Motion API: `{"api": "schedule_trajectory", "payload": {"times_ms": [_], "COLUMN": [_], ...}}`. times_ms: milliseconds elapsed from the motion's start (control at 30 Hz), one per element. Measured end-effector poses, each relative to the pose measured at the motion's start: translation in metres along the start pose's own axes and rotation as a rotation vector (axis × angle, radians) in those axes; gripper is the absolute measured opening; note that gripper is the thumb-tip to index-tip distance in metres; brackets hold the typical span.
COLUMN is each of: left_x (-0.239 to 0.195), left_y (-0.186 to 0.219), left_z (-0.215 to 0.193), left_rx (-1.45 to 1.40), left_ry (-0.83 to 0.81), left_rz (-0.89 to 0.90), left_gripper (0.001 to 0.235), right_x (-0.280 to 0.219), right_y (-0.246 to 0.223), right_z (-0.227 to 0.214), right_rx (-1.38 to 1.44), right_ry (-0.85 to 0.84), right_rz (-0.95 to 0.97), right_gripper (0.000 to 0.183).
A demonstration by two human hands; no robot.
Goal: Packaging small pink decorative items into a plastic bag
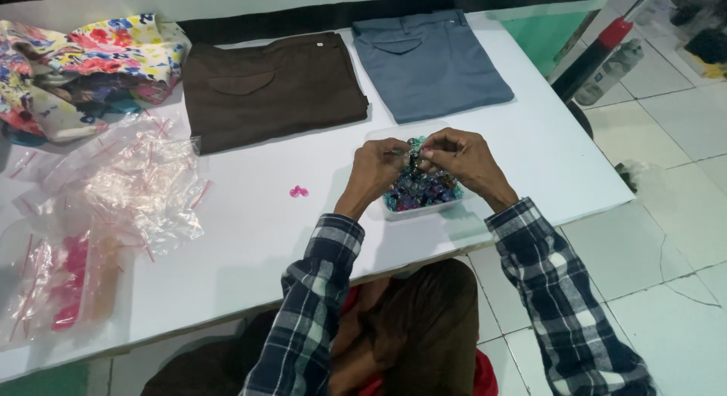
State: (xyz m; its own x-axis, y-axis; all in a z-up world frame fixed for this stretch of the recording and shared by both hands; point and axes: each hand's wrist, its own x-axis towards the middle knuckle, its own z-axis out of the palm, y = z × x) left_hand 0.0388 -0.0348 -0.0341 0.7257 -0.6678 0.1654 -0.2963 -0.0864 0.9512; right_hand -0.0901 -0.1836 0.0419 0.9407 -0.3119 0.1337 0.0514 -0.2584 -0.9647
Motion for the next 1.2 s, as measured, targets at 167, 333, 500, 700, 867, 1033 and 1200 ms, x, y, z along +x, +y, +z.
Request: {"api": "schedule_trajectory", "payload": {"times_ms": [167, 333, 500, 700, 867, 1033, 1200], "left_x": [0.017, 0.032, 0.034, 0.018, 0.035, 0.018, 0.009], "left_y": [0.003, -0.012, -0.013, 0.016, -0.006, 0.028, 0.040], "left_z": [0.041, 0.069, 0.074, 0.049, 0.035, 0.027, 0.015], "left_rx": [0.591, 0.735, 0.943, 0.678, 0.138, -0.441, -0.690], "left_ry": [-0.110, -0.037, 0.034, -0.102, -0.110, -0.059, -0.106], "left_rz": [0.098, 0.248, 0.414, 0.327, 0.194, -0.072, -0.081], "left_gripper": [0.026, 0.015, 0.019, 0.011, 0.011, 0.018, 0.027], "right_x": [-0.003, -0.004, -0.016, -0.017, -0.016, -0.012, -0.012], "right_y": [0.004, 0.017, 0.002, 0.007, 0.017, 0.025, 0.019], "right_z": [-0.011, -0.020, -0.022, -0.024, -0.024, -0.022, -0.014], "right_rx": [0.018, 0.054, 0.107, 0.284, 0.335, 0.353, 0.334], "right_ry": [0.051, 0.104, 0.111, 0.149, 0.167, 0.167, 0.160], "right_rz": [0.036, 0.093, 0.110, 0.105, 0.101, 0.090, 0.060], "right_gripper": [0.020, 0.021, 0.021, 0.024, 0.024, 0.025, 0.029]}}
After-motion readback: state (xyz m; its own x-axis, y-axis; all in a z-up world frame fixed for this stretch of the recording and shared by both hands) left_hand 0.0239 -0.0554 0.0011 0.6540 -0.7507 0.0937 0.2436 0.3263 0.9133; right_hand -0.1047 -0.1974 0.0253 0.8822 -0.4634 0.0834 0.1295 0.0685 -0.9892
